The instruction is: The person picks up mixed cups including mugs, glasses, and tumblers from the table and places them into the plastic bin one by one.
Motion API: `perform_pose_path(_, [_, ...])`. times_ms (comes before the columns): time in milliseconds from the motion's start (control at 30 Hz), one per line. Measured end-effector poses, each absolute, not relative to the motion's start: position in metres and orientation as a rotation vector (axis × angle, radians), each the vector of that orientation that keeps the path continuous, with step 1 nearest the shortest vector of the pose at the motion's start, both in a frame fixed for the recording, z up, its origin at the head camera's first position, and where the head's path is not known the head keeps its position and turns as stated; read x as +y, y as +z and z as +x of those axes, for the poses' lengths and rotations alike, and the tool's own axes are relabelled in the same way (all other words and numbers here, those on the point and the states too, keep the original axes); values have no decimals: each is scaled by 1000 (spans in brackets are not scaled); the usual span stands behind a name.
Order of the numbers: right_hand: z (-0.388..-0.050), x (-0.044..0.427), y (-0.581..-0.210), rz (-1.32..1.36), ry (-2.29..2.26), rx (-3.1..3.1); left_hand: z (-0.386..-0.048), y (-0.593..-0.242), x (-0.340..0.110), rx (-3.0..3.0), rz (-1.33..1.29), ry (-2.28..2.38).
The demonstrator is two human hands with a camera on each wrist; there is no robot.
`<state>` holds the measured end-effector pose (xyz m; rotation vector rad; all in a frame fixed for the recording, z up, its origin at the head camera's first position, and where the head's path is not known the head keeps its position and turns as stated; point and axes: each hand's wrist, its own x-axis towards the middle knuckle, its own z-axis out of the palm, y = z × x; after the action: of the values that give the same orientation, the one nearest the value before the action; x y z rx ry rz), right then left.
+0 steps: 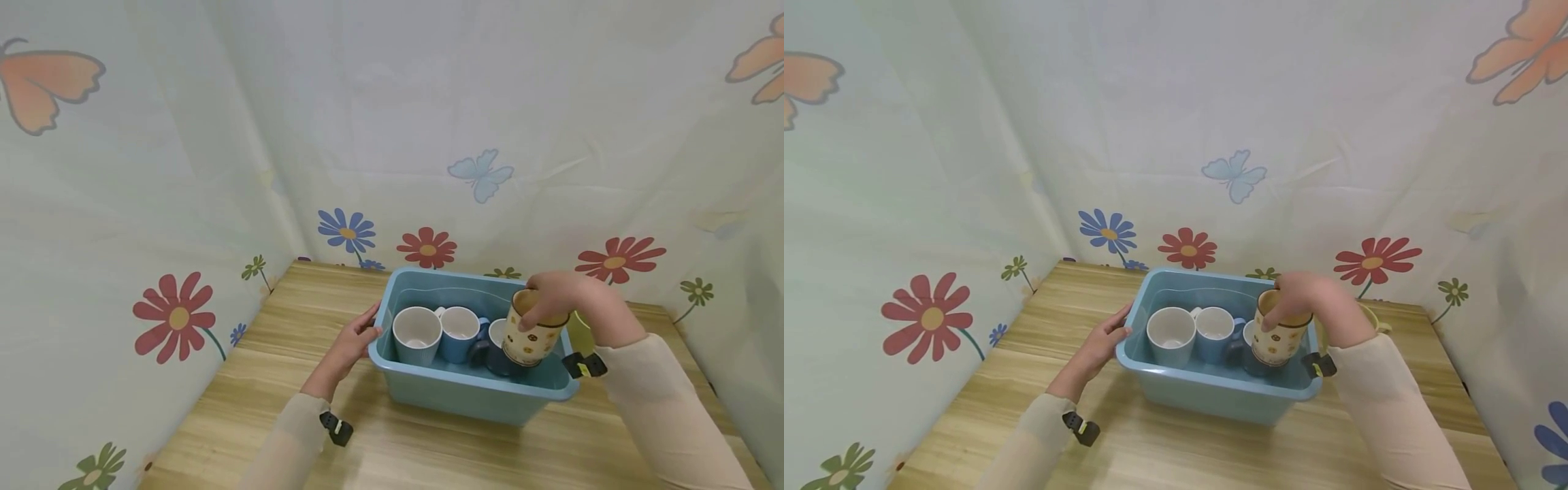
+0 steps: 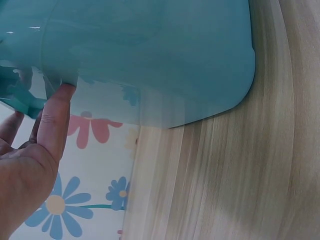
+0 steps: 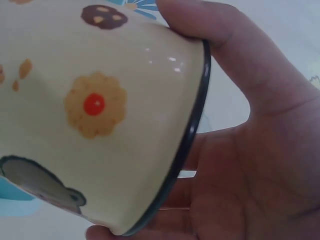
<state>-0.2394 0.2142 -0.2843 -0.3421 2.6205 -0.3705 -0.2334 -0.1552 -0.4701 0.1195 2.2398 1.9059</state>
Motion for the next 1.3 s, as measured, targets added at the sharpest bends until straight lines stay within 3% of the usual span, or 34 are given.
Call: perform_pose_path(1300, [-244,208,-325,-277,-377,2459,-233,-472,-154,2229,104,1933])
